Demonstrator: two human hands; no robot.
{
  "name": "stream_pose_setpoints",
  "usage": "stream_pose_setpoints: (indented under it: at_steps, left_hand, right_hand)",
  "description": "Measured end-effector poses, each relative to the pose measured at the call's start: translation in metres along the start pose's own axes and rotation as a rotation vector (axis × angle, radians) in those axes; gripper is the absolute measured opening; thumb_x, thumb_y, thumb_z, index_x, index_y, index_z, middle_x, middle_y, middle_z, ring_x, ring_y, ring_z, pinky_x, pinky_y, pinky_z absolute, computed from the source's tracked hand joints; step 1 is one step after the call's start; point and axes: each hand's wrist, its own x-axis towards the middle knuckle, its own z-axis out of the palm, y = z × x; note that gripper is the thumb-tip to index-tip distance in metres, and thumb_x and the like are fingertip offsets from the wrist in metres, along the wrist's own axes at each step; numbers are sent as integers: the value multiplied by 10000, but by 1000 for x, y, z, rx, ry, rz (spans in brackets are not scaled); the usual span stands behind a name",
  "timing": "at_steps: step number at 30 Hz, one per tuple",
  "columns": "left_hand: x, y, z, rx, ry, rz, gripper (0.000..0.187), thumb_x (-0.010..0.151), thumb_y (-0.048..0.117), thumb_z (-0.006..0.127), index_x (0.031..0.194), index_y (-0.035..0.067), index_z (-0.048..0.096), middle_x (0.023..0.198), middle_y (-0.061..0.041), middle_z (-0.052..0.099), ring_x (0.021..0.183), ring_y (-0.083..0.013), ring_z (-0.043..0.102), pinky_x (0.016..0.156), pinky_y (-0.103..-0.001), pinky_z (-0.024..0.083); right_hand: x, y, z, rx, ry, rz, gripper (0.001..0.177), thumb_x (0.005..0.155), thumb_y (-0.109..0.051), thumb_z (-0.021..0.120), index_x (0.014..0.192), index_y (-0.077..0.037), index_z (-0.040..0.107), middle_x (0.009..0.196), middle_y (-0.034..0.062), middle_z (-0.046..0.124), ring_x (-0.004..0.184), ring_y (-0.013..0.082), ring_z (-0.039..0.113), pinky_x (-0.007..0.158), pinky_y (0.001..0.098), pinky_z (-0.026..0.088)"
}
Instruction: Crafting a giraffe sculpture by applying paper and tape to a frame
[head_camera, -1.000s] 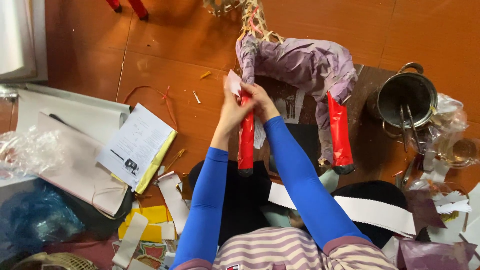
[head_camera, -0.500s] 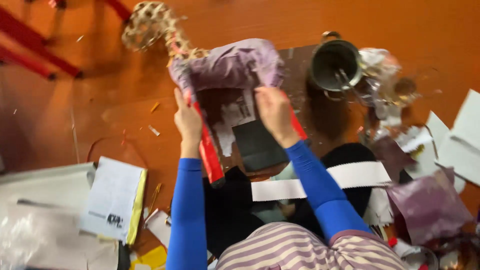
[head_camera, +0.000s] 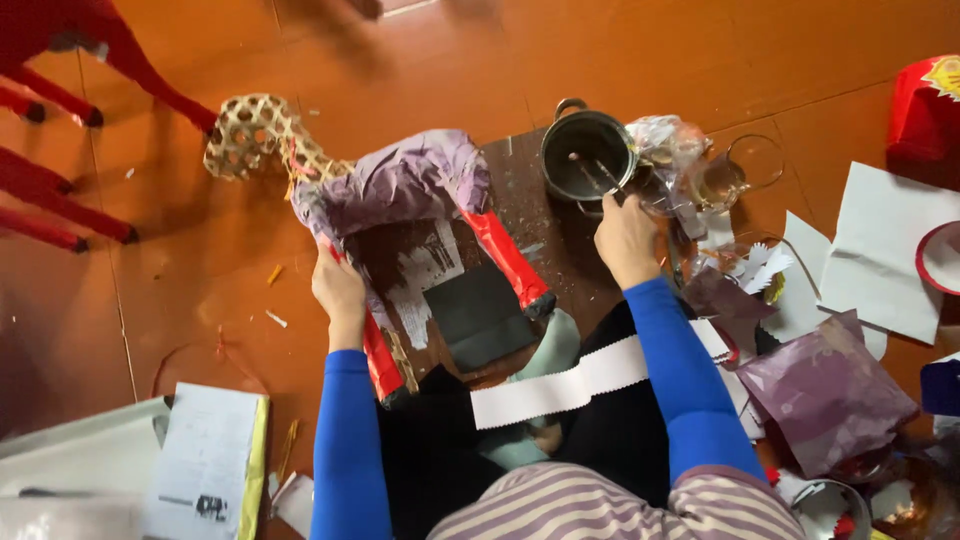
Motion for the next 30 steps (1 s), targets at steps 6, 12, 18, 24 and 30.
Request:
stream_pose_setpoints:
  at_steps: [6, 12, 18, 24, 30]
  left_hand:
    - [0, 11, 7, -134, 165, -94, 422, 986, 120, 717, 1405, 102, 665, 1206, -185, 741, 1116, -406, 728, 990, -501, 579]
    - [-1, 12, 1, -405, 322, -101, 326, 1006, 8, 618, 1283, -5, 790, 1122, -275, 717, 1121, -481, 706, 1018, -531, 545]
    - [-1, 3, 5, -831, 293, -300, 381, 1103, 120, 548, 1435, 22, 708, 1383, -299, 704, 1351, -463, 628, 1155, -516, 506]
    - [6, -19, 30, -1273, 256, -396, 381, 1149, 140, 516, 1456, 2, 693, 1466, -295, 671, 1429, -379, 598, 1214, -491, 473]
    - [11, -40, 27, -1934, 21, -624, 394, 1212, 244, 461, 1534, 83, 620, 1490, -153, 679, 1369, -356, 655, 1137, -616, 538]
  right_hand:
    - [-39, -29, 60, 695, -152, 183, 498, 1007, -29, 714, 1503, -4, 672, 1272, 291, 752, 1181, 439, 740, 969, 513, 623]
    - [-40, -34, 93, 1824, -618, 729, 342, 1106, -214, 619, 1406, -70, 699, 910, 64, 666, 745, 116, 643, 510, 148, 327]
    - [-10, -49, 50, 1498, -381, 615, 273, 1015, -240, 590, 1085, -100, 814, 689, 48, 602, 506, 108, 535, 381, 186, 379]
    - [-26, -171, -62, 1268, -291, 29, 334, 1178, -151, 447, 1454, -181, 634, 816, 124, 718, 563, 131, 639, 413, 207, 441]
    - [-61, -299, 23, 938, -383, -422, 485, 1069, -109, 625, 1498, -316, 716, 1245, 195, 768, 1181, 385, 737, 1004, 484, 602]
